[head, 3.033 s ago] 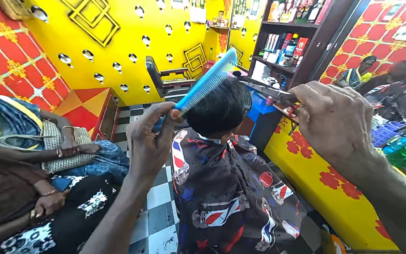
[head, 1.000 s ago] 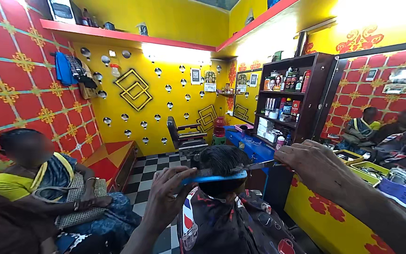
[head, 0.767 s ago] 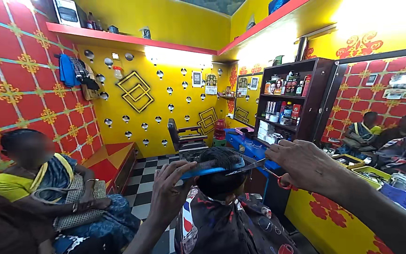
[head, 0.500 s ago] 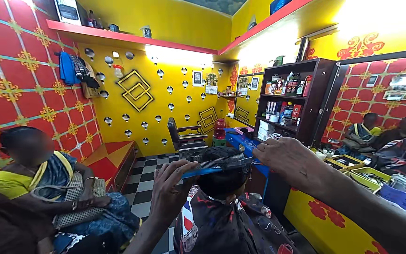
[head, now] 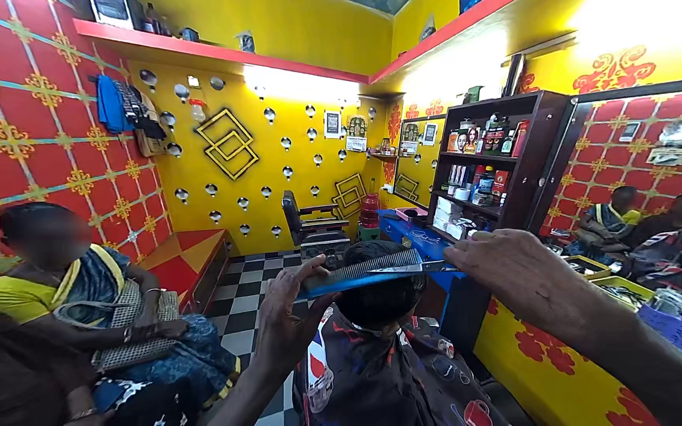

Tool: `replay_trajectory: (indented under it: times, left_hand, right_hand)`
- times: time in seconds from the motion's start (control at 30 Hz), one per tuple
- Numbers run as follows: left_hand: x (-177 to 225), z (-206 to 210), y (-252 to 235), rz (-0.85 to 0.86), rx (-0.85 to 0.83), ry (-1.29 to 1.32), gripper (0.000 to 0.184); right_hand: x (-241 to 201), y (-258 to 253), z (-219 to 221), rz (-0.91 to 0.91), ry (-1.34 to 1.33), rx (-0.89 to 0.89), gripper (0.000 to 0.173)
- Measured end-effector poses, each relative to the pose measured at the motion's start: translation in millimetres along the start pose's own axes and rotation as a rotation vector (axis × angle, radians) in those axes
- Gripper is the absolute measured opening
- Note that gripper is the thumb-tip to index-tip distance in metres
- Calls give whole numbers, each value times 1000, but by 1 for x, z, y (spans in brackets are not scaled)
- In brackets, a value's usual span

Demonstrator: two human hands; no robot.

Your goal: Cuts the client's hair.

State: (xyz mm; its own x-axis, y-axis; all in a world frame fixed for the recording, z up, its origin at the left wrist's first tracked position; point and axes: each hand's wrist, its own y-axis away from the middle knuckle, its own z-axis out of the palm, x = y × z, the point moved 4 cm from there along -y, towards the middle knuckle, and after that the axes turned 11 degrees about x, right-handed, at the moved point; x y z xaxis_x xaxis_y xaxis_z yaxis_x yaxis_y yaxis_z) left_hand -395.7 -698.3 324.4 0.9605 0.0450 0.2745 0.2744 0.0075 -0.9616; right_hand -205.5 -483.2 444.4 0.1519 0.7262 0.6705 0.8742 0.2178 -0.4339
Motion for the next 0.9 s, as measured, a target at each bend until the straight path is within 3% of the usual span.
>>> replay_trajectory:
  times: [0.1,0.17,0.23,0.37,0.57,0.8,0.9]
  left_hand:
    - [0,-6,0,-158,35,-25,33]
    - [-7,-6,0,-338,-67,39,30]
    - [-10,-3,5,-377,-188,116,25]
    - [3,-4,21,-65,-208,-30,26]
    - [18,-1,45,243,-220,-167,23]
    - [9,-1,69,465,-276,-138,18]
    - [7,-14,48,310,-131,-47,16]
  right_hand:
    - [16,10,3,190,-91,83,29]
    - [22,21,11,344,-173,220,32]
    - [23,36,24,446,-233,332,32]
    - [14,74,54,583,-343,354,29]
    - [-21,125,89,757,-451,325,26]
    - [-65,147,105,934,-772,294,29]
    - [-77,140,102,962,-932,331,27]
